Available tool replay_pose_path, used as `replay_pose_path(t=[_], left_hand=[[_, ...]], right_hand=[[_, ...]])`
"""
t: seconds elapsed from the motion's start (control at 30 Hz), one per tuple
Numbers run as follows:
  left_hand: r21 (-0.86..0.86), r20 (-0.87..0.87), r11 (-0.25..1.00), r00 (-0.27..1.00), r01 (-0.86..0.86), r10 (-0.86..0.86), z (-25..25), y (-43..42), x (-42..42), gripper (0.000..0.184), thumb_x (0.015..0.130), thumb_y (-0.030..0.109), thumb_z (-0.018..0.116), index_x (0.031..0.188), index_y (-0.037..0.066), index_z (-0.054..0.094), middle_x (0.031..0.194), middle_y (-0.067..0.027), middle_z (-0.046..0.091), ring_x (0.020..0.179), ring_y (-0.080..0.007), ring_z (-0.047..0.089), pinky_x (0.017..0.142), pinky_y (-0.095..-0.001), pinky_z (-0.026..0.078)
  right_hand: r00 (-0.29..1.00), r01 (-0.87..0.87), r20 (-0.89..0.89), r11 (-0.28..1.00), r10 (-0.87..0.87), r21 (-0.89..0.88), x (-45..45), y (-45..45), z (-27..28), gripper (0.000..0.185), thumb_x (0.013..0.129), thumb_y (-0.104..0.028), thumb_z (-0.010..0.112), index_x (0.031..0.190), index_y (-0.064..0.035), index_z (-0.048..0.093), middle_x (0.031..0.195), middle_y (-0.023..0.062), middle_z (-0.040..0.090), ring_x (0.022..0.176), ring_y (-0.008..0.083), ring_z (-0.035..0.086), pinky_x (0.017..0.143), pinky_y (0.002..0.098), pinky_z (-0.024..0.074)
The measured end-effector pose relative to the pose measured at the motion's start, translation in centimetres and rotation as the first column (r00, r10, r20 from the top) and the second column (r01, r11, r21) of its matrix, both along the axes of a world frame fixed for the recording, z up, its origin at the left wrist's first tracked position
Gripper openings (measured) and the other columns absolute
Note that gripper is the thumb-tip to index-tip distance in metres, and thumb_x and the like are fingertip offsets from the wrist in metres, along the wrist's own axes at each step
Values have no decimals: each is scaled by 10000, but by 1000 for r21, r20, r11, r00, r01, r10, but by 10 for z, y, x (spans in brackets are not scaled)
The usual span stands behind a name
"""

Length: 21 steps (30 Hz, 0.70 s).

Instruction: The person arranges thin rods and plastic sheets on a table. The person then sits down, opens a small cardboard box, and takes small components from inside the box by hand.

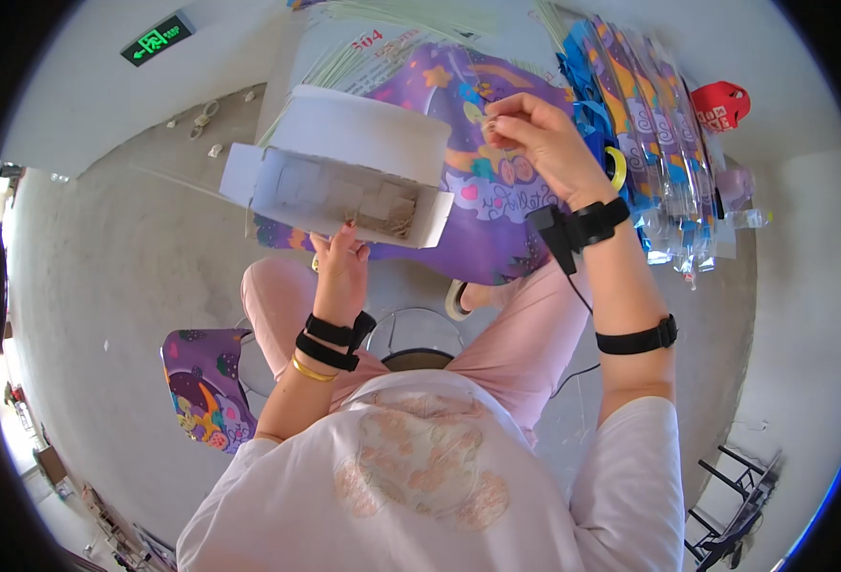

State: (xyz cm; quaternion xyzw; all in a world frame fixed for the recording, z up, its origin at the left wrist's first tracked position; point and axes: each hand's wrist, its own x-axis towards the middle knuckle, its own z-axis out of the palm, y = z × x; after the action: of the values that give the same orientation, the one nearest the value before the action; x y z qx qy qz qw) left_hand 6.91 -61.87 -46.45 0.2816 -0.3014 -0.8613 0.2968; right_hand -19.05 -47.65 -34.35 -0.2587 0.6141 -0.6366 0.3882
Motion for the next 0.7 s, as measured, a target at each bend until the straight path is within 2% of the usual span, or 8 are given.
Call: replay_pose_path(t=[0.13, 0.2, 0.37, 0.47, 0.53, 0.6, 0.67, 0.7], left_hand=[[19, 20, 1000, 1000, -14, 14, -18, -24, -9, 382, 865, 144, 640, 1159, 227, 411, 1024, 76, 489, 861, -55, 451, 701, -255, 352], [66, -24, 996, 998, -61, 63, -27, -35, -18, 506, 851, 124, 685, 1237, 192, 365, 1068, 9, 480, 906, -89, 460, 704, -264, 371], [28, -3, 999, 999, -42, 43, -45, -54, -32, 444, 853, 191, 681, 1214, 145, 426, 1079, 9, 508, 1009, -134, 483, 888, -328, 383], [53, 34, 997, 998, 50, -52, -51, -60, -37, 434, 869, 243, 659, 1233, 101, 469, 1177, -21, 517, 1145, -177, 471, 1004, -374, 357], [54, 67, 998, 997, 45, -49, -59, -59, -40, 461, 870, 266, 653, 1255, 85, 475, 1215, -31, 510, 1184, -198, 459, 1032, -388, 340], [60, 97, 996, 993, 65, -70, -59, -60, -44, 525, 857, 301, 662, 1286, 76, 461, 1237, -37, 503, 1208, -212, 448, 1051, -396, 325], [114, 155, 990, 983, 85, -102, -58, -62, -47, 572, 839, 326, 674, 1302, 70, 456, 1244, -37, 501, 1208, -213, 450, 1049, -398, 324], [119, 177, 989, 978, 89, -110, -55, -62, -50, 592, 833, 339, 680, 1310, 71, 454, 1248, -34, 504, 1210, -214, 452, 1047, -399, 326]], right_hand=[[994, 105, -43, 990, -101, 99, -89, 5, -31, 171, 943, -87, 571, 1095, -14, 596, 994, 54, 642, 896, 123, 624, 861, 259, 511], [983, 170, -96, 973, -157, 156, -133, -1, -45, 183, 942, -103, 574, 1096, -5, 591, 1002, 60, 643, 899, 125, 623, 854, 259, 512], [943, 314, -194, 913, -269, 260, -255, -9, -94, 200, 924, -115, 602, 1081, 9, 592, 995, 88, 642, 878, 152, 638, 783, 276, 529], [879, 461, -319, 803, -354, 379, -300, -19, -121, 195, 893, -101, 638, 1041, 22, 607, 942, 102, 656, 810, 152, 654, 704, 258, 543], [871, 478, -380, 717, -312, 508, -331, -23, -145, 239, 908, -87, 600, 1112, 35, 577, 986, 99, 646, 896, 158, 642, 802, 269, 534], [849, 517, -419, 677, -324, 524, -361, -22, -176, 252, 889, -104, 618, 1097, 36, 588, 967, 104, 657, 859, 164, 658, 768, 267, 544], [804, 564, -554, 575, -216, 593, -394, -17, -206, 221, 834, -143, 662, 992, 11, 646, 876, 96, 692, 760, 150, 677, 693, 269, 551], [773, 605, -598, 533, -214, 591, -394, -20, -211, 198, 797, -148, 664, 928, 0, 681, 860, 110, 708, 759, 154, 685, 713, 289, 551]])
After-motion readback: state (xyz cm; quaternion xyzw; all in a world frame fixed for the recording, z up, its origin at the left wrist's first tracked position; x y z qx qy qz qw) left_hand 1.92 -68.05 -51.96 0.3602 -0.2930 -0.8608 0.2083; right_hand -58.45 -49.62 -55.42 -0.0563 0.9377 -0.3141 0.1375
